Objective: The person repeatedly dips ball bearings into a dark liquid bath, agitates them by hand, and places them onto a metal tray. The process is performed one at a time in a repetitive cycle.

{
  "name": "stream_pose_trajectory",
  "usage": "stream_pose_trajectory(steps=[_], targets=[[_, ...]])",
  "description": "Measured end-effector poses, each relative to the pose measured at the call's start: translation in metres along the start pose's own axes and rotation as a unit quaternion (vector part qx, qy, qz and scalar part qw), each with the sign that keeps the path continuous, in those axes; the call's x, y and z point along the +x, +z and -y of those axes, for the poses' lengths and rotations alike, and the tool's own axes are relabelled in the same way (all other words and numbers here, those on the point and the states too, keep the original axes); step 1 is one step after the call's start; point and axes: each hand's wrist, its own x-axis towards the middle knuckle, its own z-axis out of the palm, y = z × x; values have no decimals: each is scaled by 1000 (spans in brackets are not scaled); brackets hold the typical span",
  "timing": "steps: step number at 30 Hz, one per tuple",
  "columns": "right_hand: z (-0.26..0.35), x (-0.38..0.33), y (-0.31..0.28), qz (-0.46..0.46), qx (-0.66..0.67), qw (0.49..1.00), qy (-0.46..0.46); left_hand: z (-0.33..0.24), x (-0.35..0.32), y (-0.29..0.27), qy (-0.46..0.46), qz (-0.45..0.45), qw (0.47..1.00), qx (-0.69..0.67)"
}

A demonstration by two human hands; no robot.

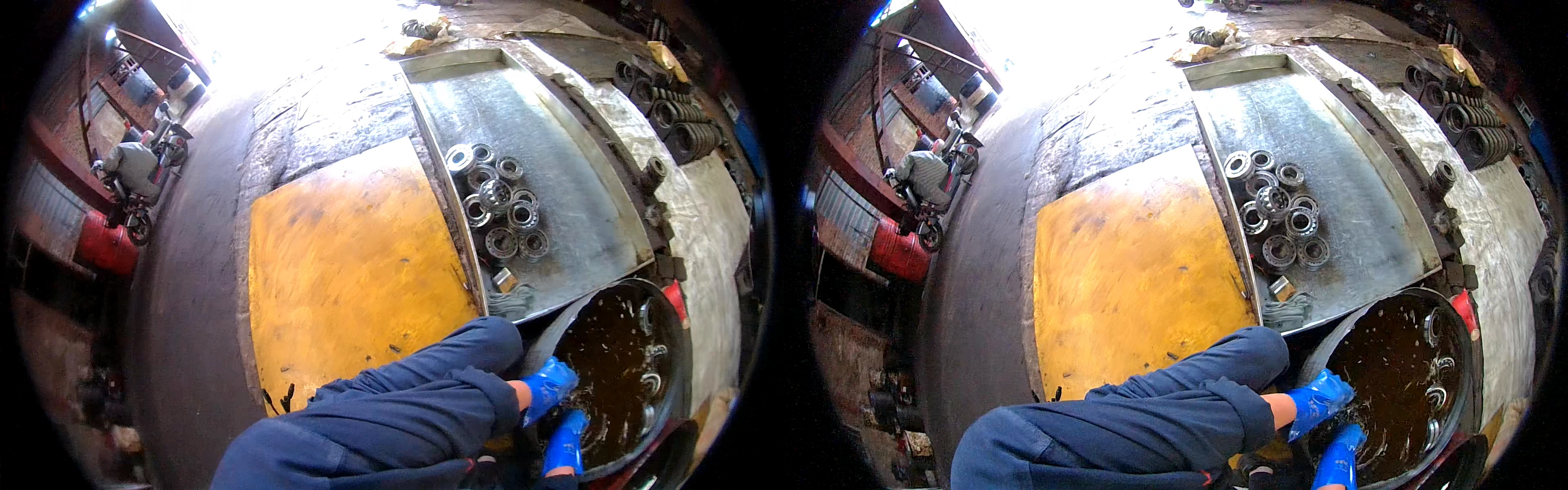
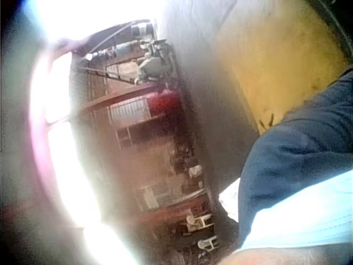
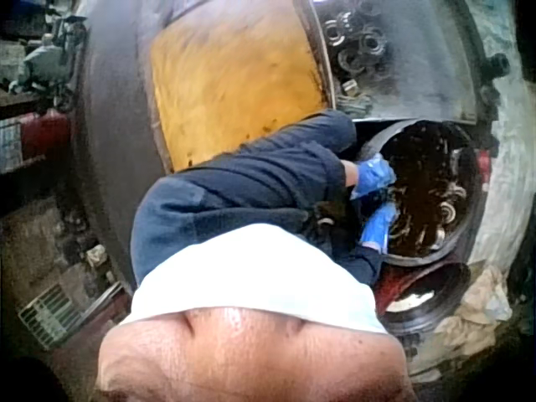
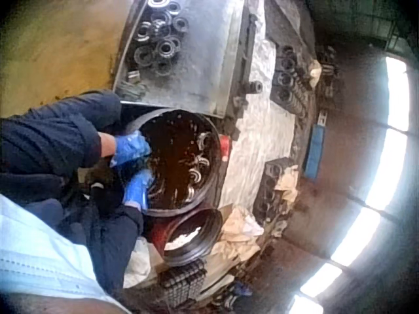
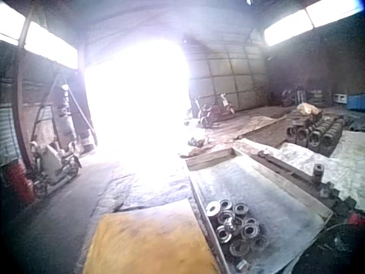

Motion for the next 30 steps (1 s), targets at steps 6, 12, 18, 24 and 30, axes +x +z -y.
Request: stream_pose_trajectory(steps=[6,12,18,24,30], targets=[[-5,-7,2,0,4,1000,6,-1,-3,3,2,5,1000,7],[-4,-9,1,-3,6,1000,5,0,-4,3,1,6,1000,11],[-5,-12,-5,-4,0,1000,7,2,-6,-1,4,8,1000,16],[-4,-14,-6,0,-2,1000,9,6,-12,1,14,-14,1000,-14],[1,-17,-9,-3,3,1000,14,6,-11,1,11,-40,998,-56]])
